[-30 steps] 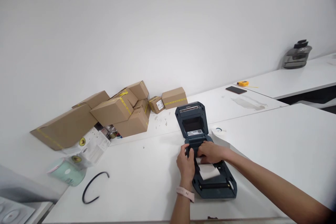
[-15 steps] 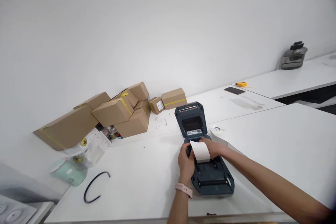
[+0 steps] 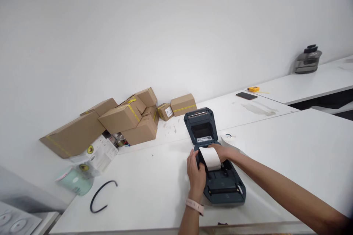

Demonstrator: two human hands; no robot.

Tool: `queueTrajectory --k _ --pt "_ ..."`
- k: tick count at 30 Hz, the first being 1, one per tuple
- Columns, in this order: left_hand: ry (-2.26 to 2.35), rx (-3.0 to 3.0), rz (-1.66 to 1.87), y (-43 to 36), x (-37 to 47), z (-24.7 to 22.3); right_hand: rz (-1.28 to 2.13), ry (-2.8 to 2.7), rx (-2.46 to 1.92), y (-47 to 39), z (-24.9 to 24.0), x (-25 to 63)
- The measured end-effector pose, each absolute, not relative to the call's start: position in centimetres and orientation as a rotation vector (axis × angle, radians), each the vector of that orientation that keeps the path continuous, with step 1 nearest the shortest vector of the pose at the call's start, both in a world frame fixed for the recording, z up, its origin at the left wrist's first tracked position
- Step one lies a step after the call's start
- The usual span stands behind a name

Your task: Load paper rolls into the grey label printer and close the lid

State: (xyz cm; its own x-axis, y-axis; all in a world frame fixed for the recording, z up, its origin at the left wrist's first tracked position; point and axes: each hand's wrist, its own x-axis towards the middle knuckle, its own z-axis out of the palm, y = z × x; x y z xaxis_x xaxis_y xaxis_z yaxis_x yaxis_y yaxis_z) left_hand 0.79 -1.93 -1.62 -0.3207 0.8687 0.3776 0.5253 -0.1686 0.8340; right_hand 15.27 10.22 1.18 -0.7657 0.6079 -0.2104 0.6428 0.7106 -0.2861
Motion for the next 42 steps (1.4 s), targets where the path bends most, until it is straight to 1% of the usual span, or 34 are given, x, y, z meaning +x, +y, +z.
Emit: queueTrajectory --k 3,8,11,14,19,22,25,27,30,33,35,39,42 --pt "1.697 1.742 1.517 -3.5 1.3 -1.2 -0.54 2.779 0.994 10.4 1.3 15.1" --pt "1.696 1.776 1.325 -4.9 2.8 0.3 -0.554 2.707 0.945 10.8 1.5 14.8" --pt "1.653 1.789 1.292 -5.4 3.3 0.4 -0.574 2.695 0.884 10.7 1.9 14.7" --pt "1.585 1.889 1.365 -6.1 3.3 -0.7 -0.589 2.704 0.839 10.4 2.5 14.7" --pt "1.4 2.231 1.608 -7.9 3.1 -3.1 -0.58 2.747 0.821 9.9 3.3 14.6" --pt "1.356 2.314 1.653 -8.7 3.5 -3.9 -0.582 2.83 0.829 9.4 3.8 14.8" --pt "1.405 2.36 1.687 -9.1 3.9 -4.3 -0.582 2.981 0.853 8.3 5.5 15.6" --pt "1.44 2.366 1.697 -9.3 4.1 -4.4 -0.596 3.135 0.884 7.6 7.4 16.3" --pt "1.463 2.393 1.687 -9.7 4.2 -4.4 -0.577 3.459 1.075 7.7 11.1 17.3" --pt "1.49 2.445 1.623 -10.4 4.1 -4.4 -0.443 3.801 1.624 9.9 14.2 17.7" --pt "1.506 2.468 1.611 -10.9 4.1 -4.5 -0.479 3.794 1.886 11.8 15.4 17.6" --pt "1.537 2.476 1.725 -11.9 4.7 -5.1 -0.757 3.631 1.797 13.1 15.1 17.5" --pt "1.631 2.412 1.814 -12.3 5.4 -5.9 -0.836 3.67 1.806 10.1 12.6 17.9"
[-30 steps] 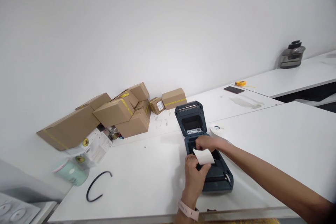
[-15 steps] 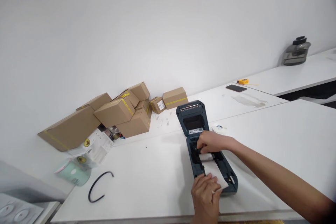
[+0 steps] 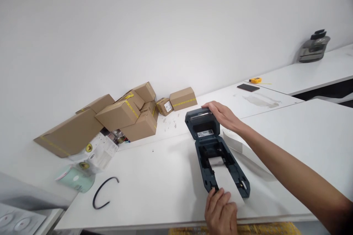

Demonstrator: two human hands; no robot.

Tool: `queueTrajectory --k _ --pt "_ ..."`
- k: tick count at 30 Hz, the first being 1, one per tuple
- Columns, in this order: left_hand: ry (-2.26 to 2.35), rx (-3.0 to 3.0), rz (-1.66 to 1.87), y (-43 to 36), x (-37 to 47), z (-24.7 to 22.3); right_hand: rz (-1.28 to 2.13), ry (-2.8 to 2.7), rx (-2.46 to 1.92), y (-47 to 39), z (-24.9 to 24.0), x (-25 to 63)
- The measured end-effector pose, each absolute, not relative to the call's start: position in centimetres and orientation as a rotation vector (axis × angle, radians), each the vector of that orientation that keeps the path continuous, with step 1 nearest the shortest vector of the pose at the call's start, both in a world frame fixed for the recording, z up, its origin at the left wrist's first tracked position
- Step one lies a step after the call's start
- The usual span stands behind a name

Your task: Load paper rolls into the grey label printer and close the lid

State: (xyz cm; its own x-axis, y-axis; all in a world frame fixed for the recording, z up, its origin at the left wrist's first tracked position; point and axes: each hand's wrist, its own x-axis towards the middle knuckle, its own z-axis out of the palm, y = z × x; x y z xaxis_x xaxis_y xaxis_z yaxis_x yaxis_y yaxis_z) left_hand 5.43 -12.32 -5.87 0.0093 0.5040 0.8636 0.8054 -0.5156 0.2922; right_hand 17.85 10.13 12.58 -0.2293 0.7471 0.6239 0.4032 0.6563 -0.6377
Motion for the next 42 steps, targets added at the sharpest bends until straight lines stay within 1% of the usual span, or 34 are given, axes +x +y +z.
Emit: queueTrajectory --k 3,6,9,14,22,29,37,42 --pt "-1.461 -1.866 -1.495 -12.8 5.8 -7.2 0.337 -1.727 -0.679 5.0 8.1 18.7" --pt "-1.458 -1.787 -1.422 -13.1 5.6 -8.5 0.08 -1.801 -0.459 0.4 2.9 19.8" --pt "-1.361 -1.75 -1.352 -13.3 5.3 -9.0 -0.067 -1.913 -0.473 -2.3 -1.2 20.8" --pt "-1.308 -1.838 -1.27 -13.1 4.4 -8.9 -0.064 -2.019 -0.578 -3.7 -4.7 21.6" --pt "-1.366 -2.008 -1.102 -10.8 1.9 -8.7 0.076 -1.871 -0.621 -4.5 -6.7 20.7" --pt "-1.372 -2.018 -1.195 -10.7 2.2 -7.7 0.111 -1.844 -0.619 -4.6 -7.1 20.5" --pt "-1.437 -2.03 -1.267 -10.6 2.3 -8.3 0.145 -1.724 -0.67 -4.8 -7.6 19.7" --pt "-1.451 -2.054 -1.256 -10.8 2.3 -8.0 0.166 -1.737 -0.672 -4.6 -7.3 19.9"
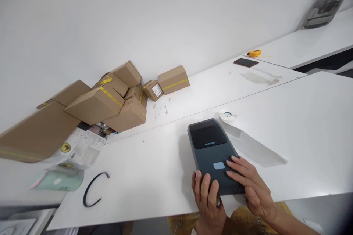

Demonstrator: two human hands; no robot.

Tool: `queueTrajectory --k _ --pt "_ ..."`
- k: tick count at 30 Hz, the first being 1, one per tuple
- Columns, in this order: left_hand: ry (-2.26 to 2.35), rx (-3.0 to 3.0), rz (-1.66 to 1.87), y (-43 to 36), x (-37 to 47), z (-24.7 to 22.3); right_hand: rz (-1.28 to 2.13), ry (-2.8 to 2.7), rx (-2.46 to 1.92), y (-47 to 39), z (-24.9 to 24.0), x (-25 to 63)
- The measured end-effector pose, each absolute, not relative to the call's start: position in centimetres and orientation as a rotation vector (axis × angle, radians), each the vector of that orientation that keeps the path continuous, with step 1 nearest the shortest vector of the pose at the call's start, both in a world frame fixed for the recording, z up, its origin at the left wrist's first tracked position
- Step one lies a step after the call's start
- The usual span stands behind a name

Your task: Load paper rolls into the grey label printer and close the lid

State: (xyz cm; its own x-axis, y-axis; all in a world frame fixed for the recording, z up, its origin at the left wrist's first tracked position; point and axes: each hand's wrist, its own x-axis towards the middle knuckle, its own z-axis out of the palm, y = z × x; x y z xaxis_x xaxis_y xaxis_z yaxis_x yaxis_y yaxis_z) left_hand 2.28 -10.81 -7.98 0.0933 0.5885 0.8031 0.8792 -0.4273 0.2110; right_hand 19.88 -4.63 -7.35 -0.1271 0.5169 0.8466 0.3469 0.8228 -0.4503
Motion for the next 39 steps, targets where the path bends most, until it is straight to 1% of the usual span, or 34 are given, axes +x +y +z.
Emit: queueTrajectory --k 3,7,12,17,22,27,30,32,35,39 --pt "-1.537 -1.976 -1.239 -12.0 3.0 -7.7 0.219 -1.795 -0.656 -5.0 -6.2 20.6" --pt "-1.463 -1.83 -1.283 -13.7 4.1 -7.3 0.348 -1.842 -0.694 -5.7 -4.9 21.3" --pt "-1.469 -1.914 -1.256 -13.6 4.7 -5.5 0.364 -1.795 -0.689 -5.7 -5.0 21.1" --pt "-1.434 -1.936 -1.322 -13.0 4.9 -4.7 0.288 -1.799 -0.671 -5.4 -5.1 20.7" --pt "-1.451 -1.985 -1.447 -13.7 4.4 -5.7 0.203 -1.95 -0.866 -5.6 -4.0 20.4" --pt "-1.657 -1.866 -1.715 -14.3 3.6 -6.2 -0.007 -2.039 -0.998 -5.5 -2.8 19.6" --pt "-1.79 -1.858 -1.806 -13.8 3.5 -5.7 -0.116 -2.048 -1.012 -5.1 -2.0 19.3" --pt "-1.896 -1.865 -1.873 -13.2 3.7 -5.0 -0.129 -2.054 -1.004 -4.9 -1.8 19.3" --pt "-2.083 -1.864 -2.021 -12.4 4.4 -4.1 0.026 -2.048 -0.991 -5.1 -2.4 19.6" --pt "-2.274 -1.734 -2.239 -12.1 5.1 -3.7 0.438 -1.823 -1.056 -6.2 -4.4 20.4"
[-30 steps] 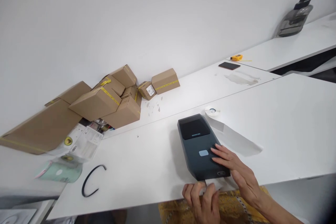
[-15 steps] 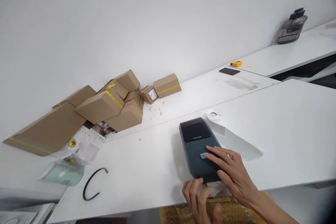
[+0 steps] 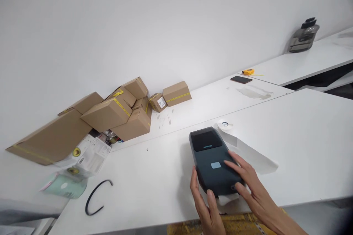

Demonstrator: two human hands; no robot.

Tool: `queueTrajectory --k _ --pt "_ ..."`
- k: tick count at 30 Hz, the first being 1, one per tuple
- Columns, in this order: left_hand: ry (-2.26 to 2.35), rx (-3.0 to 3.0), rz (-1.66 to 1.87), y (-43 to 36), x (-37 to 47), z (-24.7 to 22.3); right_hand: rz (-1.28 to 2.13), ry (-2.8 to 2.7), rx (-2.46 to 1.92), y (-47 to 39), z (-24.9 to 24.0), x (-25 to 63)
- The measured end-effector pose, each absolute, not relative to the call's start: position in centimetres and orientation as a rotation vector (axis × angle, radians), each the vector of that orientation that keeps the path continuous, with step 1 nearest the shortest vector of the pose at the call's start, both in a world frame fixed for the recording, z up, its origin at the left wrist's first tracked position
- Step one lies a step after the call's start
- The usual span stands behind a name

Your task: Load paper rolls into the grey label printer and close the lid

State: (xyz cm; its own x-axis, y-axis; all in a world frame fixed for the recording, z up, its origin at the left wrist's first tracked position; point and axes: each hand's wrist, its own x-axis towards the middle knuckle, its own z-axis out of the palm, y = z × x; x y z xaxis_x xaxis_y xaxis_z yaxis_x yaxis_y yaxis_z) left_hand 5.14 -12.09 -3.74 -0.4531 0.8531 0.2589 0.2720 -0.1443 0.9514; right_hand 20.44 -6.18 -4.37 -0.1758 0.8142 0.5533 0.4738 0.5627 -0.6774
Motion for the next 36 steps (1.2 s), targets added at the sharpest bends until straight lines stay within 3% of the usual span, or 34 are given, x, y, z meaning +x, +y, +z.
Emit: queueTrajectory --k 4,7,13,22,31,36 --pt "1.644 1.12 1.618 -12.0 4.8 -3.8 0.8 -1.536 -1.19 -6.7 -5.1 20.9" --pt "1.656 1.103 1.604 -11.3 4.3 -2.6 0.89 -1.498 -1.147 -5.8 -3.6 20.7" --pt "1.669 1.218 1.714 -6.7 2.8 0.7 0.567 -1.658 -0.866 0.1 1.6 19.4" --pt "1.718 1.289 1.298 1.2 0.6 -0.5 0.532 -1.575 -0.906 10.4 7.9 16.7" --pt "1.629 1.286 1.2 -0.7 0.7 -1.2 0.635 -1.58 -0.999 14.5 8.5 16.7" --pt "1.535 1.264 1.256 -0.9 0.2 -2.3 0.24 -1.422 -0.943 8.9 7.0 18.4"
